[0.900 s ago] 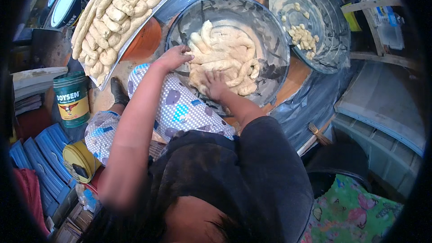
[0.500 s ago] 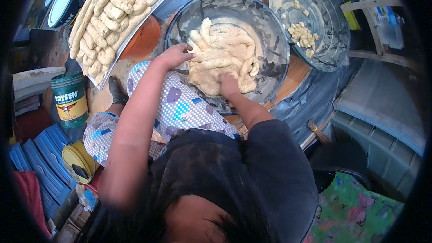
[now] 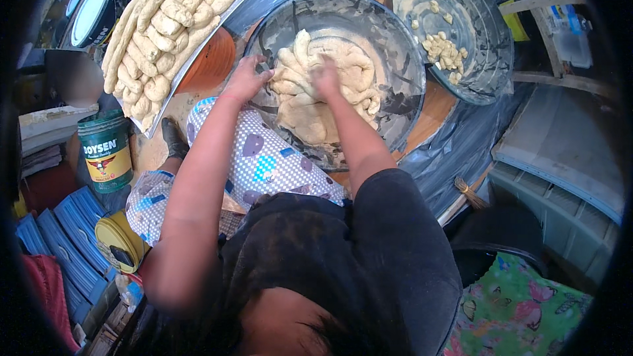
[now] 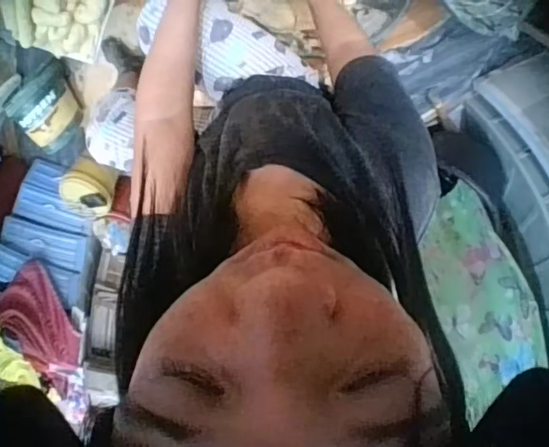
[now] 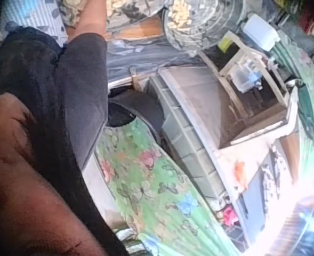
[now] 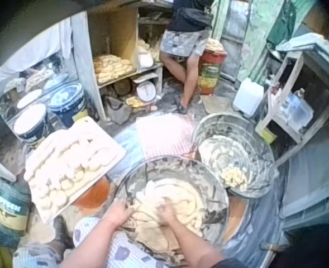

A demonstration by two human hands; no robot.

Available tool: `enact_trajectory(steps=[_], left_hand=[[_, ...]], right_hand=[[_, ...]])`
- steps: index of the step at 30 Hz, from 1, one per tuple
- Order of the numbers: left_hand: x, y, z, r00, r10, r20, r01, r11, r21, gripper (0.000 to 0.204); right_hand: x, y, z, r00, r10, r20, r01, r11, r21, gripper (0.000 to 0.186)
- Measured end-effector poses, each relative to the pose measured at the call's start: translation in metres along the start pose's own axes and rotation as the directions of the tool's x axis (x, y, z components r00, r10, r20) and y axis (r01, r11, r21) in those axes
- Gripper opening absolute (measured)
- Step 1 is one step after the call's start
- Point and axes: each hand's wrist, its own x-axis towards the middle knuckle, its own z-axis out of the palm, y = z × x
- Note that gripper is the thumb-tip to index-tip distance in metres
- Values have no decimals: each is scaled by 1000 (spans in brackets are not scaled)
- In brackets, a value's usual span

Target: Knead and shape dough into long pieces and place them on a tray.

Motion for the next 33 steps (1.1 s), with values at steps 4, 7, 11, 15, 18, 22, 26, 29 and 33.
enact_trajectory(steps=[4,7,11,15,18,22,26,29,33], left_hand=[[1,5,3,999,2,50,-3,1000,3,56],[0,3,0,996,-25,88,22,999,31,59],[5,3,5,990,-6,143,-1,999,51,60],[-1,-2,1,991,-21,135,20,1000,6,58],[-1,7,2,990,11,139,-12,1000,4,58],[2,-6,5,990,21,139,-23,1000,19,57],[2,-5,7,986,31,162,-30,1000,-4,56],[4,-5,7,983,6,184,-5,1000,-5,56],[5,2,5,981,22,192,-11,998,-55,55]], right_hand=[[-56,48,-10,959,250,134,-136,819,-558,77],[-108,16,-6,869,327,372,43,699,-714,88],[-133,40,-13,756,112,645,310,807,-503,82],[-75,58,-57,978,124,170,-77,963,-258,59],[-70,101,-50,968,216,-127,-250,839,-483,71],[-91,90,-5,870,471,148,-199,609,-768,78],[-96,69,-5,829,526,190,-296,702,-648,49],[-95,52,-9,800,437,411,5,680,-733,34],[-107,56,0,870,247,428,120,735,-667,31]])
